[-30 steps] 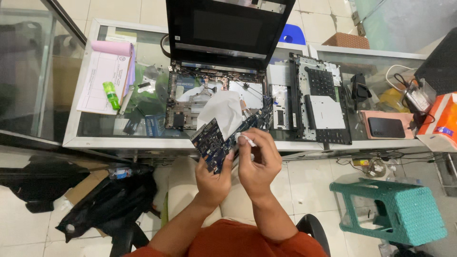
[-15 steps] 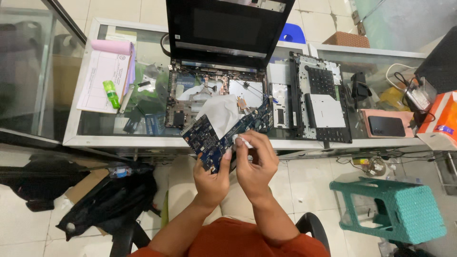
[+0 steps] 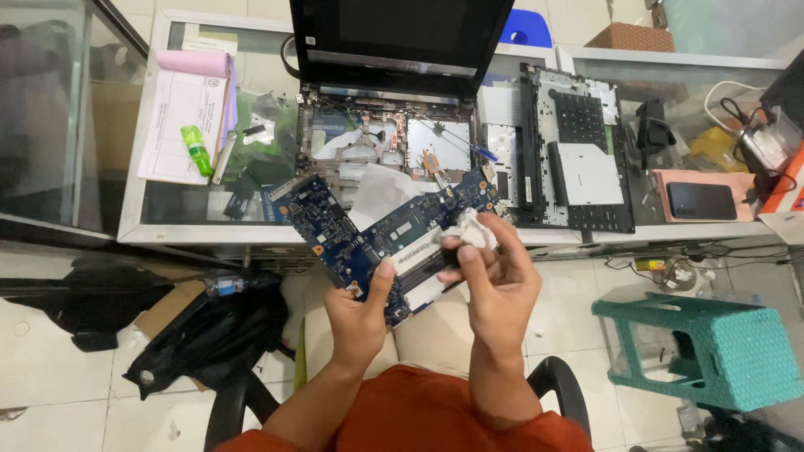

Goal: The person removes a motherboard from a disassembled laptop and cleans it using a tissue. They also clean a copper heat pipe and other internal components before placing the motherboard back into the laptop chassis.

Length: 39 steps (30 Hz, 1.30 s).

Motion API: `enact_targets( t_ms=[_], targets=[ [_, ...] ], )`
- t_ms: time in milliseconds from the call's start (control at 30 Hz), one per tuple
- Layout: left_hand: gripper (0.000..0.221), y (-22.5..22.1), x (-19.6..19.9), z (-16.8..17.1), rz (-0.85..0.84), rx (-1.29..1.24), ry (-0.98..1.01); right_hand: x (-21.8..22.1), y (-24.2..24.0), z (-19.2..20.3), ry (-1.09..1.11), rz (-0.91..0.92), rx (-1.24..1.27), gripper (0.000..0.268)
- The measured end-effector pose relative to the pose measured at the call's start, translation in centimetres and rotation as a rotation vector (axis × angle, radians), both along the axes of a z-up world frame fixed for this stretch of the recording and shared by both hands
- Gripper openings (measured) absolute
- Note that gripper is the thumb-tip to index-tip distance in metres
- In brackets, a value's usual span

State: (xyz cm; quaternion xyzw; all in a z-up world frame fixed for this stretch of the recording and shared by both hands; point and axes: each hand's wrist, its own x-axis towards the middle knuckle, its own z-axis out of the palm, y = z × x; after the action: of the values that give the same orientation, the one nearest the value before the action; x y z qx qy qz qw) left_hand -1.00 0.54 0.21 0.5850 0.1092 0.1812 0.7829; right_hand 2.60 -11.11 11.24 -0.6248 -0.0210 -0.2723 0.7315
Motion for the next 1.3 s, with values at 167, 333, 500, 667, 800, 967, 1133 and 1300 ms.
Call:
enact_targets(
  t_ms=[167,333,500,667,800,967,1133,1300],
  targets=[
    [0.017,-0.1,-0.8,4.1,-0.003,-0.002,0.071,-1.2,0.1,1.4,0.048,0.031,-0.128,0.024],
    [0.027,-0.8,-0.5,7.4,0.052,0.000,0.207,-1.5,1.0,1.2,-0.054,-0.186,-0.594,0.015],
    [0.021,-1.6,-1.2,7.7,0.109,0.184,0.062,-1.4,1.6,1.0,-0.149,-0.139,-0.671,0.017],
    [0.021,-2.3,-1.1,6.6,0.149,0.165,-0.072,-1.9,1.9,1.3,-0.167,-0.120,-0.691,0.016],
    [0.019,-2.4,-1.3,6.1,0.054,0.076,-0.145,-2.0,1.8,1.3,-0.002,-0.061,-0.621,0.026],
    [0.027,-2.3,-0.7,6.1,0.090,0.295,-0.231,-1.7,1.8,1.1,0.057,-0.044,-0.575,0.028],
    [0.021,-3.5,-0.3,5.5,0.219,0.290,-0.385,-1.1,1.5,0.2,-0.055,-0.147,-0.468,0.016],
    [0.002,-2.7,0.6,9.7,0.253,0.428,-0.419,-1.0,1.3,-1.2,-0.059,-0.132,-0.326,0.026]
  ],
)
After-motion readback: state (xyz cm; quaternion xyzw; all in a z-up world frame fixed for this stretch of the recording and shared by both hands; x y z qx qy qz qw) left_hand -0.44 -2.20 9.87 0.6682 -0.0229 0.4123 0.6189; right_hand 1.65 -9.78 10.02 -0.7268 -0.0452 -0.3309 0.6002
